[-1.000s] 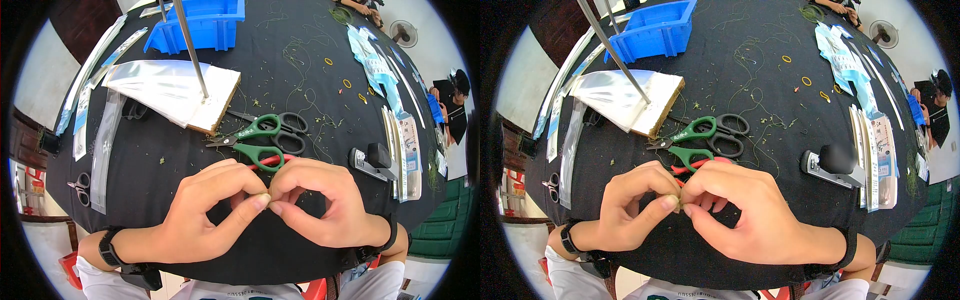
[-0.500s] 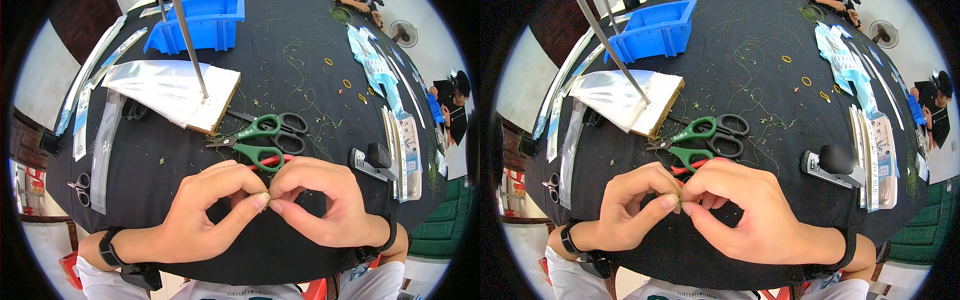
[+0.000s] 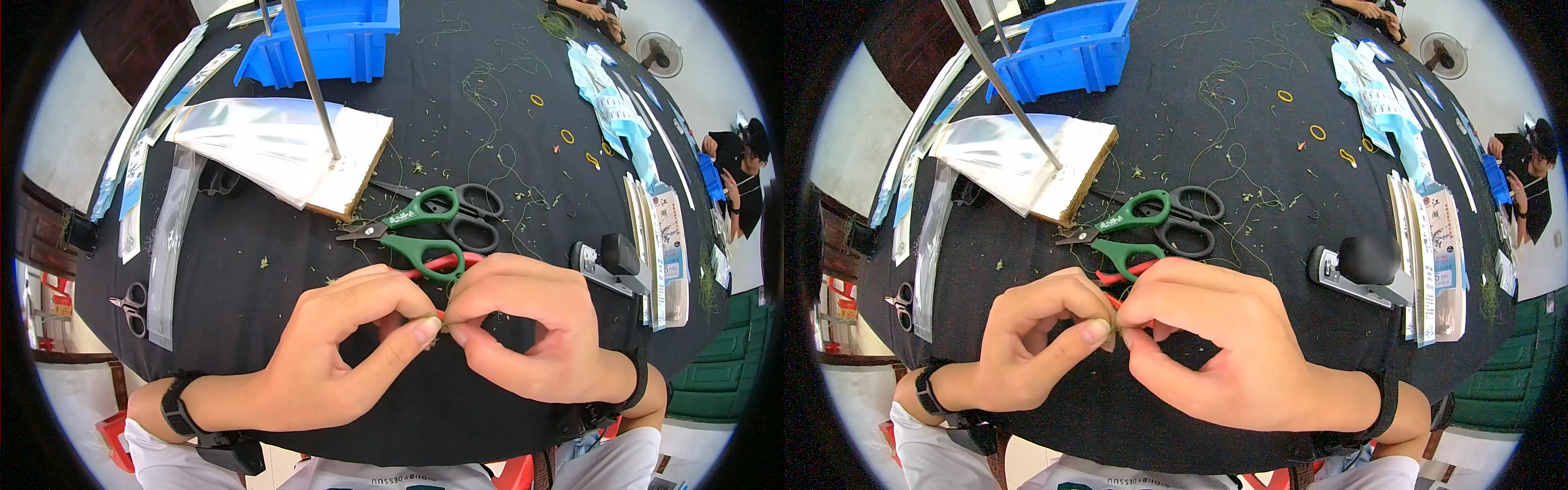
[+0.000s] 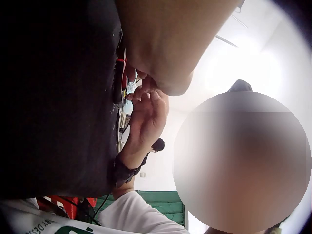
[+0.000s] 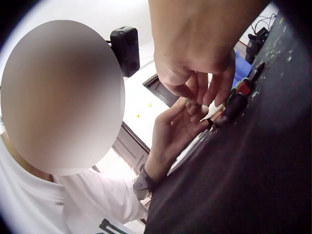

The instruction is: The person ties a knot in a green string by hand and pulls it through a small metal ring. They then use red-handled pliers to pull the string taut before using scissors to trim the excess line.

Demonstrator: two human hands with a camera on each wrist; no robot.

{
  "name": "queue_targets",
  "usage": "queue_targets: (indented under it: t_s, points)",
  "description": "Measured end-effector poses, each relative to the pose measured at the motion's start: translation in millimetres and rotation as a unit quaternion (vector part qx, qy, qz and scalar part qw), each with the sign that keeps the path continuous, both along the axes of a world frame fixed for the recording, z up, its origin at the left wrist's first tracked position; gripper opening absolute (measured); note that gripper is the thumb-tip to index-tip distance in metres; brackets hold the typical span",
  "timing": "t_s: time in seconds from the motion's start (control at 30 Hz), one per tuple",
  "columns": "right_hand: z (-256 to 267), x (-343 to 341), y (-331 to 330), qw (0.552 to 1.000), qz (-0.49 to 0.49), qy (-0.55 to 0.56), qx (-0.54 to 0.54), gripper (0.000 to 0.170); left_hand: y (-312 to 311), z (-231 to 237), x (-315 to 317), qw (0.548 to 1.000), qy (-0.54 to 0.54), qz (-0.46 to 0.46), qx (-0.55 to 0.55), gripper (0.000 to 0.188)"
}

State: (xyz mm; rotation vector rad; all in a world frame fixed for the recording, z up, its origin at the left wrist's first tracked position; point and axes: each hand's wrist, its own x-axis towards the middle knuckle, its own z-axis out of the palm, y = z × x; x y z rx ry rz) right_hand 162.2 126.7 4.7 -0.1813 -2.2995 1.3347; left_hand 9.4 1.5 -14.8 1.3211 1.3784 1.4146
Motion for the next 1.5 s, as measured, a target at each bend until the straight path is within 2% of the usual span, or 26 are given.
queue_targets:
  t_s: [0.1,0.2,0.43,0.53,0.6,0.83,1.03,1.1,1.2,1.33,1.43,1.5]
  points:
    - [0.9,-0.1,-1.5,1.000,-0.001,-0.005,0.007,0.013,-2.4,-0.5,1.9,0.998,-0.054,0.010,-0.038,0.006]
    - [4.6,1.0,-1.6,0.999,0.005,-0.033,-0.011,0.011,-5.7,6.8,-3.7,0.995,-0.034,-0.047,-0.080,0.009]
    - [8.6,3.7,2.4,0.998,0.005,-0.059,0.018,0.013,-4.8,5.5,-4.3,0.997,-0.040,-0.030,-0.058,0.008]
    - [14.0,2.9,-2.4,0.998,-0.047,-0.038,-0.029,0.014,-2.2,-0.8,0.4,0.998,-0.055,0.007,-0.027,0.007]
    - [12.6,4.0,-1.7,0.997,-0.020,-0.058,-0.043,0.015,-2.1,-1.0,1.1,0.998,-0.055,0.011,-0.029,0.007]
    - [-1.0,0.5,-2.8,0.995,0.000,-0.045,-0.093,0.013,-1.6,-0.2,0.1,0.998,-0.049,0.000,-0.026,0.007]
    - [2.4,-1.5,-0.8,1.000,0.016,-0.015,0.000,0.016,-2.8,-0.5,2.7,0.998,-0.056,0.002,-0.032,0.006]
    - [6.0,-0.1,0.1,0.999,0.022,-0.040,-0.005,0.014,-3.2,-0.2,1.6,0.997,-0.060,0.000,-0.038,0.006]
    - [7.6,2.7,3.1,0.997,0.036,-0.063,-0.007,0.013,-5.7,6.5,-3.0,0.994,-0.054,-0.054,-0.079,0.009]
    - [11.0,3.2,3.9,0.996,0.038,-0.067,-0.034,0.014,-5.4,5.2,-2.7,0.994,-0.057,-0.054,-0.080,0.009]
    - [19.2,2.8,0.5,0.991,-0.002,-0.100,-0.092,0.014,-5.8,5.9,-4.4,0.993,-0.066,-0.050,-0.083,0.009]
    - [14.0,2.8,0.8,0.993,0.004,-0.089,-0.071,0.014,-5.5,5.1,-3.3,0.993,-0.072,-0.048,-0.080,0.009]
